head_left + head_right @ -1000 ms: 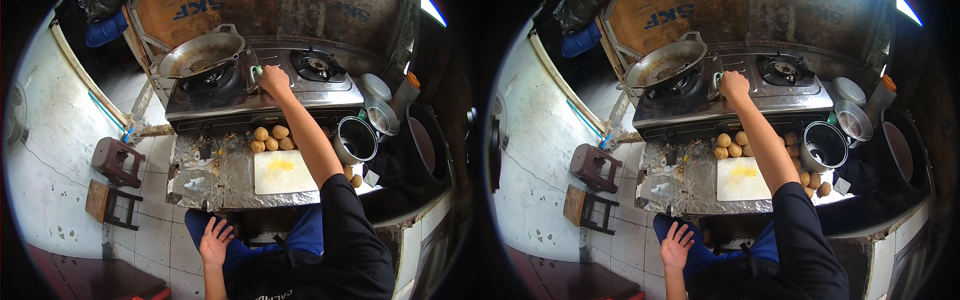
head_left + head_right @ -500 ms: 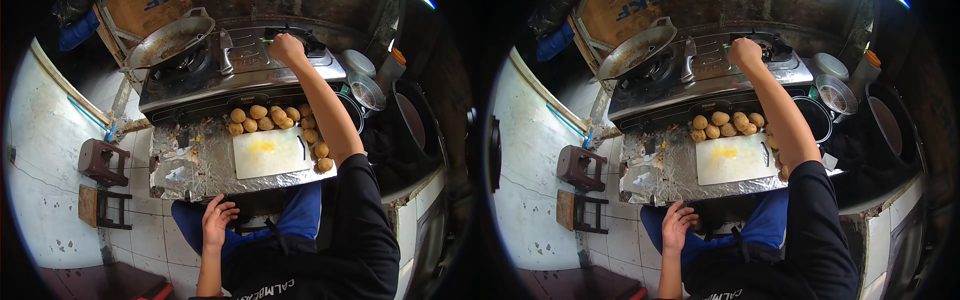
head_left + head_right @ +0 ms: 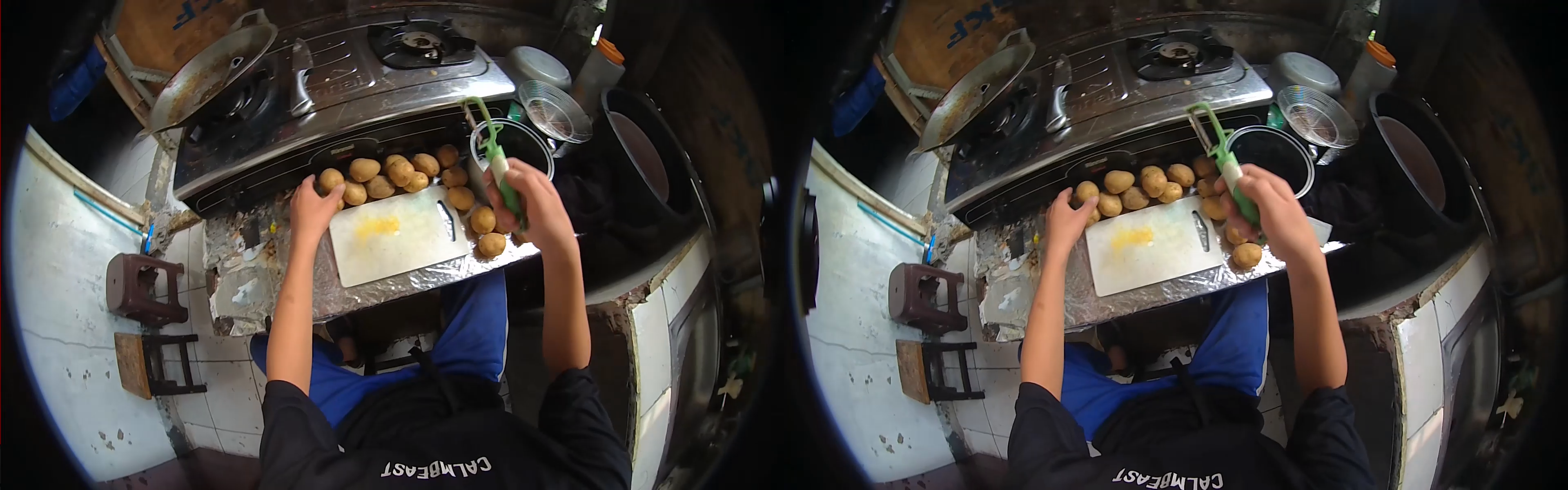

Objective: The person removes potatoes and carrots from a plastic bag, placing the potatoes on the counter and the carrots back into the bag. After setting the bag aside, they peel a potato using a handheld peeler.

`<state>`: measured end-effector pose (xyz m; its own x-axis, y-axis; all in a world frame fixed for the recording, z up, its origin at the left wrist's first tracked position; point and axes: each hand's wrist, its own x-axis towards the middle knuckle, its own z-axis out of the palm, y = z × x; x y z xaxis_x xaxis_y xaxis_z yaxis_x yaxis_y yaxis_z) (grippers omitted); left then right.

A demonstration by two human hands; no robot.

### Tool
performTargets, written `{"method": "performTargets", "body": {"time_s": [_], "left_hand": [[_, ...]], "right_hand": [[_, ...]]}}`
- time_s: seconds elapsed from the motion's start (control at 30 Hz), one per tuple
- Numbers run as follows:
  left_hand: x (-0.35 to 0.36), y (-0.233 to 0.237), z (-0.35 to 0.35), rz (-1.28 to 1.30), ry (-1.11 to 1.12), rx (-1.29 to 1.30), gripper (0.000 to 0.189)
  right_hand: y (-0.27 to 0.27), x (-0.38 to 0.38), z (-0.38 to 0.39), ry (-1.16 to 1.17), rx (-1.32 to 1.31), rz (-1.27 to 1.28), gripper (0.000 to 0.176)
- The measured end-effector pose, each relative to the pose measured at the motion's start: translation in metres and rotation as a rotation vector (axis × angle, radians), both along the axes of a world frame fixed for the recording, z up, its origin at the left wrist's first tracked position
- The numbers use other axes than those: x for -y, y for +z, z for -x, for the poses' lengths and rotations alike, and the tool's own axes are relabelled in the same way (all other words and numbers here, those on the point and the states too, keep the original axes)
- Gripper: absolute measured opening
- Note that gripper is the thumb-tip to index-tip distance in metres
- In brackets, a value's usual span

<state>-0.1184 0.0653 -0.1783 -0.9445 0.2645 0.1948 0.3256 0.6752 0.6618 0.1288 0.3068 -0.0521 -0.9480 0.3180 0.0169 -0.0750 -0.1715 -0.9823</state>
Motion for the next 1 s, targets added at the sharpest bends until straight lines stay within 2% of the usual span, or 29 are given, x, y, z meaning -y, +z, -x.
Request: {"method": "performTargets", "body": {"time_s": [0.2, 0.33, 0.4, 0.43, 0.47, 0.5, 0.57, 0.6, 0.67, 0.73, 0.8, 0.87, 1.0], "left_hand": [[-0.016, 0.002, -0.003, -0.007, 0.002, 0.027, 0.057], [-0.006, 0.011, -0.018, 0.048, 0.089, -0.153, 0.053], [0.014, 0.023, -0.044, -0.105, 0.008, -0.276, 0.049], [0.025, 0.025, -0.062, -0.182, -0.057, -0.253, 0.047], [0.036, 0.025, -0.081, -0.39, -0.148, 0.038, 0.048], [0.044, 0.021, -0.105, -0.729, -0.277, 0.275, 0.048], [0.067, 0.025, -0.151, -1.029, -0.44, 0.871, 0.052], [0.073, 0.024, -0.172, -1.14, -0.474, 1.004, 0.054], [0.076, 0.017, -0.212, -1.217, -0.435, 1.051, 0.051], [0.081, -0.005, -0.23, -1.425, -0.426, 1.262, 0.046], [0.081, -0.023, -0.25, -1.429, -0.321, 1.185, 0.037], [0.087, -0.035, -0.264, -1.393, -0.319, 1.099, 0.038], [0.093, -0.017, -0.283, -1.264, -0.262, 0.943, 0.041]], "right_hand": [[-0.011, 0.007, -0.038, -0.049, 0.037, -0.049, 0.029], [-0.022, 0.016, -0.048, -0.091, 0.019, -0.008, 0.031], [-0.03, 0.029, -0.055, -0.145, -0.014, -0.048, 0.031], [-0.032, 0.039, -0.058, -0.141, 0.028, -0.077, 0.033], [-0.043, 0.048, -0.061, -0.155, 0.081, -0.027, 0.031], [-0.058, 0.059, -0.062, -0.143, 0.105, -0.12, 0.03], [-0.083, 0.085, -0.066, -0.13, 0.185, -0.33, 0.025], [-0.094, 0.098, -0.068, -0.113, 0.146, -0.519, 0.025], [-0.108, 0.125, -0.075, -0.055, -0.025, -0.704, 0.026], [-0.109, 0.148, -0.083, 0.056, 0.027, -0.737, 0.026], [-0.121, 0.165, -0.093, 0.074, -0.018, -0.81, 0.028], [-0.125, 0.174, -0.103, 0.031, -0.088, -0.948, 0.03], [-0.12, 0.179, -0.117, 0.093, -0.116, -0.948, 0.033]]}}
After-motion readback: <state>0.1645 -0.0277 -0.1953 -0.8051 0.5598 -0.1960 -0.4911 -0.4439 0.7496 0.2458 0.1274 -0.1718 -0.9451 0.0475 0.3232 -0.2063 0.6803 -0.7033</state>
